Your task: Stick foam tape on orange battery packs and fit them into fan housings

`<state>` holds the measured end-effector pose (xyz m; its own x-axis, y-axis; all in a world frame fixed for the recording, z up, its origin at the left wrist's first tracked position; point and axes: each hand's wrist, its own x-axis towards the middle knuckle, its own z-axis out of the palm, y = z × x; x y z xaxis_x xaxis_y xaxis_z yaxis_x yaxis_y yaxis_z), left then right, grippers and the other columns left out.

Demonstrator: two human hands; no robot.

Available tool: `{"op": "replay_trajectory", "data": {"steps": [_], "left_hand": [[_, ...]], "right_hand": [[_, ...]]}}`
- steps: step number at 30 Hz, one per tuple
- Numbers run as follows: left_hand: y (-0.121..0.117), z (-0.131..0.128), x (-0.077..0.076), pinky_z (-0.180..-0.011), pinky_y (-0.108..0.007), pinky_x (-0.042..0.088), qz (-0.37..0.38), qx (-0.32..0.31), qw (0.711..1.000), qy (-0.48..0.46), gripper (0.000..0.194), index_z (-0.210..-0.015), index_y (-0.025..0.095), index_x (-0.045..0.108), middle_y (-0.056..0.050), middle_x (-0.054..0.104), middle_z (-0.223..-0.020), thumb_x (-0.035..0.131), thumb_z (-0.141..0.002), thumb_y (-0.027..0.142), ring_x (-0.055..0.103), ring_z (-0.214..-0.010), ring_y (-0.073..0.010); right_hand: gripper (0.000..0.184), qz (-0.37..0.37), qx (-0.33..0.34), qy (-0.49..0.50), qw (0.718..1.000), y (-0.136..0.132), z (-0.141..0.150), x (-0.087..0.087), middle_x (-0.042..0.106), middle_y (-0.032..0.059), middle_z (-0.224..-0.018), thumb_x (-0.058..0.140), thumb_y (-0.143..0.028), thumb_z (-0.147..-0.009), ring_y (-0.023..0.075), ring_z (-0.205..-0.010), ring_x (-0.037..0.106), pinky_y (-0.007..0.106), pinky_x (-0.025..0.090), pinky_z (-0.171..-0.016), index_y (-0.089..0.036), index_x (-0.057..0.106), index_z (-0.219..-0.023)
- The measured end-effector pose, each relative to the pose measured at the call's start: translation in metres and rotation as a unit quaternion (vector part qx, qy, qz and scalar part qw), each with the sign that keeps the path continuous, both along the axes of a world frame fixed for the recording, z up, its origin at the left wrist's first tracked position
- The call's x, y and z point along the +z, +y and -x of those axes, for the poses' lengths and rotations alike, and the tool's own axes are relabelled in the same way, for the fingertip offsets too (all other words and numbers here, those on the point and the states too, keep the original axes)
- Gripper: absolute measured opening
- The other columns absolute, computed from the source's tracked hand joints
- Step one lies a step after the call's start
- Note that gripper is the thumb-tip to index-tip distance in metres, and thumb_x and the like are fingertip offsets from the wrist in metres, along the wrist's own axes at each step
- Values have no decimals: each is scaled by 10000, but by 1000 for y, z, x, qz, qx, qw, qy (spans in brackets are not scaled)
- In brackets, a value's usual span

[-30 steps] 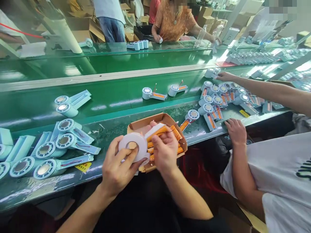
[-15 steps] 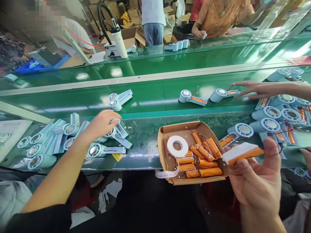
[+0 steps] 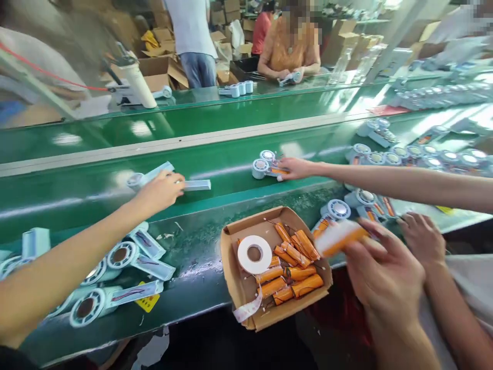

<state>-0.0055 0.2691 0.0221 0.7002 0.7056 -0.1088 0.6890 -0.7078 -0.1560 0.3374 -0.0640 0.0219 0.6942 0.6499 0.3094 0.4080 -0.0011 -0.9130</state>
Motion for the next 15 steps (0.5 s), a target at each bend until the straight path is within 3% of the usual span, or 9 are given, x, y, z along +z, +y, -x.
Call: {"op": "replay_trajectory", "data": {"steps": [1,3,6,10,15], "left_hand": [[4,-22,-3,-1136,-496,479,8,-33,999,-10,315,-1077,191,780,-100,690,-1373,526,-931,76,495,-1353,-332],[13,-65,-8,-1180,-457,449,32,-81,996,-23,365,-1088,223,795,-80,702,-1374,542,-885,55,495,-1392,-300],[29,-108,-12,-1074,-361,515,86,-94,992,-20,283,-1013,278,816,-37,771,-1245,627,-845,150,620,-1246,-252],[45,-115,-5,-904,-236,527,152,-66,986,-20,196,-979,333,815,56,797,-1198,665,-853,315,705,-1077,-178],[43,-114,1,-893,-239,514,167,-16,985,-47,266,-1127,321,771,35,805,-1160,593,-937,372,720,-1057,-181]], "right_hand": [[361,-24,1,6,1000,22,5,7,836,26,-955,805,-469,-854,315,-931,820,540,662,-867,-577,725,-1189],[384,-54,84,37,994,75,16,19,840,41,-978,859,-418,-790,283,-919,818,497,657,-897,-407,753,-1159],[412,-24,203,37,978,157,27,26,833,29,-894,816,-440,-797,241,-815,786,421,642,-827,-255,747,-1159],[357,74,308,-50,947,229,33,10,779,-24,-746,718,-334,-860,166,-652,674,298,550,-693,-203,744,-1192],[314,178,339,-202,901,259,45,-11,810,-8,-823,650,-190,-929,162,-717,695,276,534,-776,-210,754,-1224]]}}
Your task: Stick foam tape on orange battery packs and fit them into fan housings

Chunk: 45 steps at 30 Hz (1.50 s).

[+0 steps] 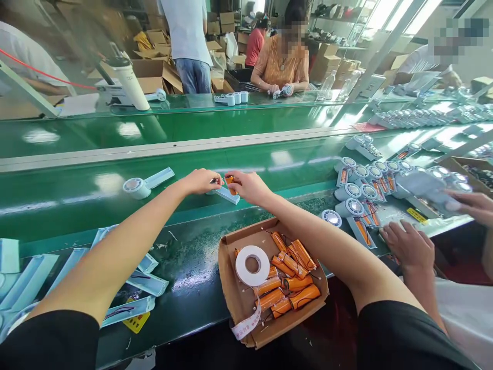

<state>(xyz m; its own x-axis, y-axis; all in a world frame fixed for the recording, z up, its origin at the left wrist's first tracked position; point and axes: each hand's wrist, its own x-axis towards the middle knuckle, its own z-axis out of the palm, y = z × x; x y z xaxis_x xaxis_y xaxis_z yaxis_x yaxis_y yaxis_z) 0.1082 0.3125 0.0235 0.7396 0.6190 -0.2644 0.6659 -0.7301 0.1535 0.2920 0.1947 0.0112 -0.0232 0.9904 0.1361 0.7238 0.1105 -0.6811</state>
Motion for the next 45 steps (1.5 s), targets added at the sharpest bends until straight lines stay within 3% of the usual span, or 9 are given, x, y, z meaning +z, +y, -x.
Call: {"op": "replay_trajectory", "data": {"steps": [11,16,20,25,30,36,38,42,45], "left_hand": [[-11,-16,-2,-874,-299,523,13,52,997,-59,252,-1146,242,734,-28,798,-1076,508,-1042,280,721,-979,-196],[-16,-17,-2,-909,-385,589,7,31,995,-97,294,-1147,161,704,-69,745,-1120,607,-1060,425,704,-962,-183],[-26,-16,8,-897,-349,560,-31,11,992,-122,262,-1150,138,695,-61,763,-1077,516,-1094,321,692,-951,-173],[-89,-5,20,-1131,-424,432,-89,-54,978,-179,458,-1467,104,528,-156,692,-1391,579,-1049,284,575,-1301,-255],[-191,14,6,-963,-382,558,-37,-337,933,-123,308,-1052,282,742,-30,781,-1132,880,-815,421,684,-1142,-267],[-226,37,13,-1125,-521,534,-106,-296,937,-153,216,-1155,200,712,-114,743,-1240,624,-965,147,626,-1306,-350],[-230,52,21,-1201,-618,466,-144,-262,930,-212,302,-1265,192,669,-128,726,-1265,624,-968,162,555,-1404,-389],[-239,87,23,-1169,-701,482,-214,-192,923,-256,353,-1292,243,643,-109,723,-1229,687,-942,244,395,-1540,-446],[-242,112,18,-1146,-652,526,-259,-124,916,-279,296,-1236,244,644,-109,726,-1163,666,-944,204,408,-1530,-434]], "right_hand": [[422,87,41,-269,958,1,12,-5,808,113,-939,654,-234,-1006,319,-878,776,386,579,-814,-216,679,-1426],[152,70,67,-205,974,9,25,0,740,-3,-735,779,-206,-913,197,-845,747,328,545,-910,-161,776,-1059],[59,42,67,-181,980,2,25,29,729,-43,-756,776,-202,-891,128,-911,717,268,492,-981,-151,748,-882],[153,-54,40,-131,989,-106,8,63,804,35,-1047,629,-233,-1027,156,-931,699,267,501,-895,-202,764,-1092],[321,-46,76,-28,996,-235,2,49,718,11,-657,598,-348,-1048,150,-562,621,280,461,-578,-230,746,-789],[335,45,-54,151,986,-258,6,30,696,10,-661,617,-514,-1018,154,-503,591,270,466,-477,-215,766,-1010],[379,131,7,219,967,-255,20,29,704,4,-683,678,-554,-972,153,-524,617,252,473,-479,-198,758,-1072],[309,194,162,275,928,-254,50,32,671,-8,-595,654,-452,-998,152,-497,591,267,442,-481,-226,743,-807],[236,179,324,186,910,-245,52,33,714,-10,-639,669,-385,-1008,153,-547,647,263,467,-520,-255,768,-838]]}}
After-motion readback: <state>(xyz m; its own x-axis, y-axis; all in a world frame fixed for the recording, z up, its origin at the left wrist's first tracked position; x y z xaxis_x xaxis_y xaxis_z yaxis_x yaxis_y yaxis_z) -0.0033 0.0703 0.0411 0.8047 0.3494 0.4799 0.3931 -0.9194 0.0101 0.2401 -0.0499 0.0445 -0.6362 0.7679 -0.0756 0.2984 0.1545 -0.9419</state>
